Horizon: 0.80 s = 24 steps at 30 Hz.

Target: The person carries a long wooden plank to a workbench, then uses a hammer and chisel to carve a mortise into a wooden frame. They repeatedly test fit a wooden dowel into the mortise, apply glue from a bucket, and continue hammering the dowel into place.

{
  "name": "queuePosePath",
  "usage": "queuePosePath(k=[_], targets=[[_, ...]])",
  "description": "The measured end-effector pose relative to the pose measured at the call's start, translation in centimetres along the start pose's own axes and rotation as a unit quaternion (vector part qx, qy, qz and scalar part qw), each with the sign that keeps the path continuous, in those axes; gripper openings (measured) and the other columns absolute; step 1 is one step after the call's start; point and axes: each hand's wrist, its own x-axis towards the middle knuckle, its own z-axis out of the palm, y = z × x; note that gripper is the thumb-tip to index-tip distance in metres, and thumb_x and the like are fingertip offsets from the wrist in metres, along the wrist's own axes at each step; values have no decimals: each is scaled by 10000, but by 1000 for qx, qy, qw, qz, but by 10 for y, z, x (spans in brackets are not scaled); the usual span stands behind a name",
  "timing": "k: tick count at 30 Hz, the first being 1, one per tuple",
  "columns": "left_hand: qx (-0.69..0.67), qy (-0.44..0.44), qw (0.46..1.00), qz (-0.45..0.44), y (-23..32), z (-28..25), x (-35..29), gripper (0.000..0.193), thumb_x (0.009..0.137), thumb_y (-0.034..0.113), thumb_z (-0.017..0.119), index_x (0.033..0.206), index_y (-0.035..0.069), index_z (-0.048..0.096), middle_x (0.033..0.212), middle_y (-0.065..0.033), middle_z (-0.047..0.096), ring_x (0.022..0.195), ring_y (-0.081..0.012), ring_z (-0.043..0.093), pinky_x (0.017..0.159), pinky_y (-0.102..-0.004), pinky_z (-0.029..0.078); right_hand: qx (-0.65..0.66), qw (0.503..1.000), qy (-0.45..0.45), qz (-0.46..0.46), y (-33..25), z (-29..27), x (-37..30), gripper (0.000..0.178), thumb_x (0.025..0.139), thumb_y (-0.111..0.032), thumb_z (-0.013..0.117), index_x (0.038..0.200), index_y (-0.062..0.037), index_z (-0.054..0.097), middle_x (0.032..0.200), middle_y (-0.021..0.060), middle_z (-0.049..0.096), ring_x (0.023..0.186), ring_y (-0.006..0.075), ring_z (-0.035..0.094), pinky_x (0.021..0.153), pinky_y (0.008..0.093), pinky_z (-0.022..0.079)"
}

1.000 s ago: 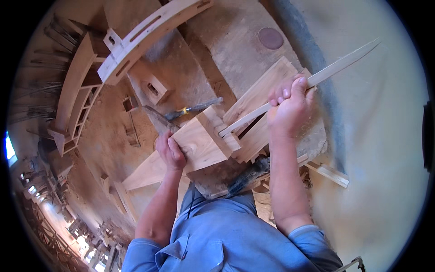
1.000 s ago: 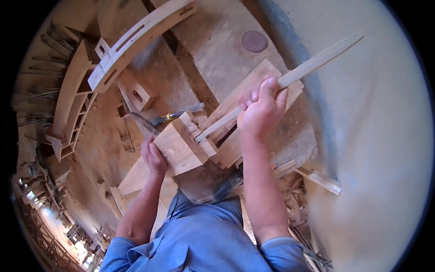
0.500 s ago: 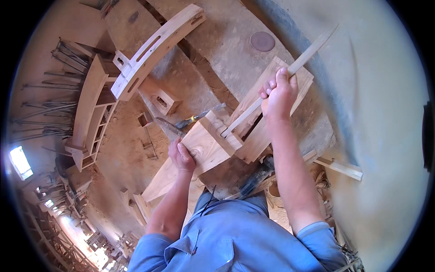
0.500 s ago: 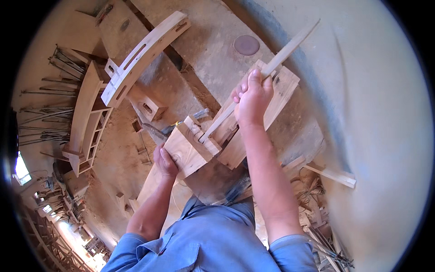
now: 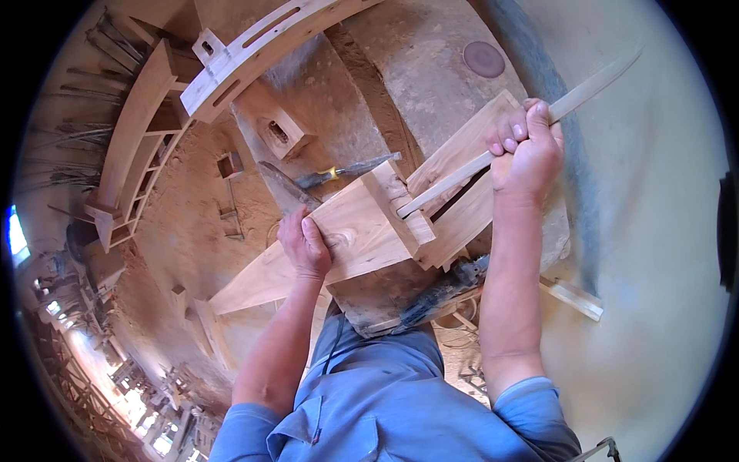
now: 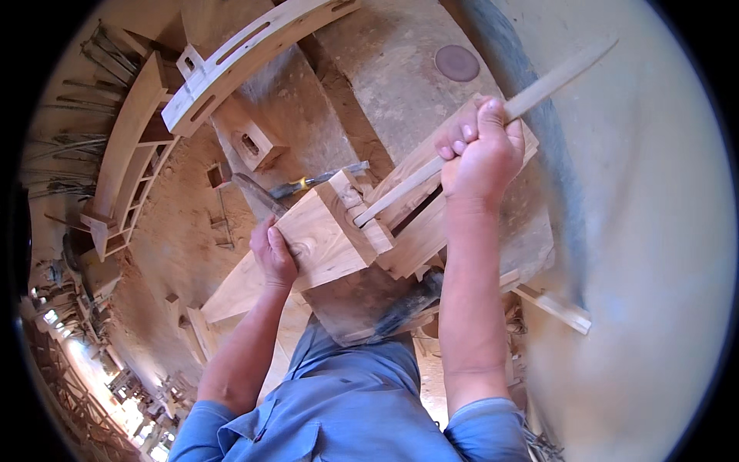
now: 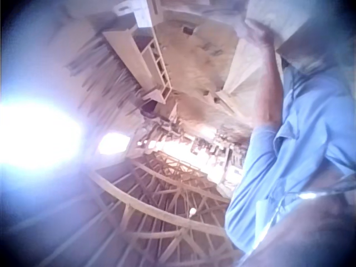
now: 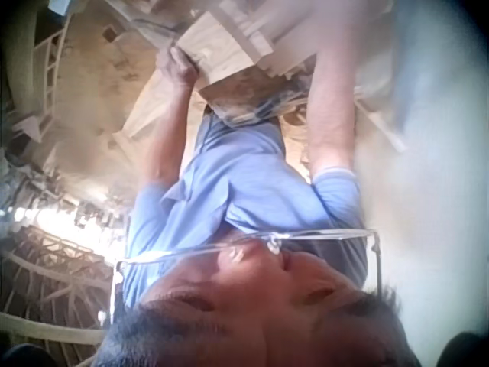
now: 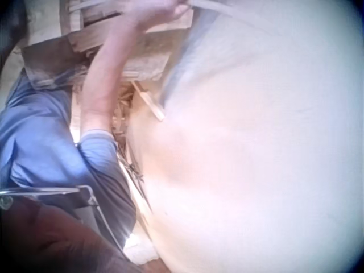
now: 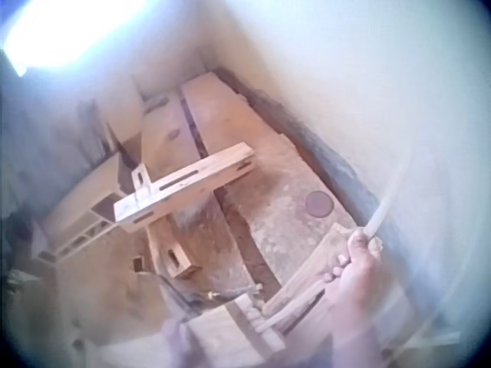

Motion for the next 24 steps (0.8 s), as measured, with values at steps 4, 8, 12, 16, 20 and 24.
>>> queuePosePath(k=[4, 8, 12, 16, 20, 24], targets=[[4, -2, 1000, 9, -5, 0, 1, 377, 978, 290, 437, 1126, 17, 649, 980, -158, 647, 958, -358, 565, 897, -459, 396, -8, 1000, 24, -2, 4, -9, 3, 190, 1069, -227, 495, 941, -86, 502, 675, -13, 393, 528, 105, 345, 483, 289, 338], [2, -6, 1000, 8, -7, -1, 0, 366, 968, 276, 450, 1130, 13, 649, 977, -158, 642, 951, -358, 562, 893, -464, 395, -31, 999, 35, -21, -1, 0, -8, 200, 1075, -245, 484, 985, -68, 512, 671, -19, 382, 532, 106, 339, 490, 292, 330], [-6, -8, 1000, 9, -3, -5, 2, 355, 960, 263, 462, 1131, 15, 649, 968, -157, 634, 942, -359, 559, 890, -467, 395, -35, 999, 40, -5, 5, -12, -1, 188, 1075, -250, 487, 975, -91, 498, 684, -14, 390, 541, 106, 355, 496, 296, 352], [-2, -12, 1000, 8, -6, -5, 1, 355, 958, 264, 462, 1133, 18, 650, 965, -156, 632, 939, -358, 559, 885, -467, 398, -41, 999, 29, -9, 4, -6, -3, 181, 1076, -259, 488, 964, -116, 493, 695, -19, 399, 547, 105, 366, 500, 295, 361], [0, -11, 1000, 5, -4, -6, 3, 359, 959, 268, 458, 1126, 18, 653, 967, -157, 639, 942, -358, 565, 883, -464, 402, -32, 999, 35, -1, 7, -14, 0, 185, 1076, -265, 486, 963, -119, 494, 698, -20, 406, 547, 103, 369, 499, 296, 363], [-6, -7, 1000, 11, -1, -4, 4, 354, 962, 268, 454, 1103, 16, 659, 977, -159, 653, 951, -362, 575, 887, -457, 406, -26, 998, 59, 14, 5, -14, 0, 181, 1075, -266, 489, 967, -122, 497, 695, -21, 407, 546, 102, 372, 496, 291, 364]])
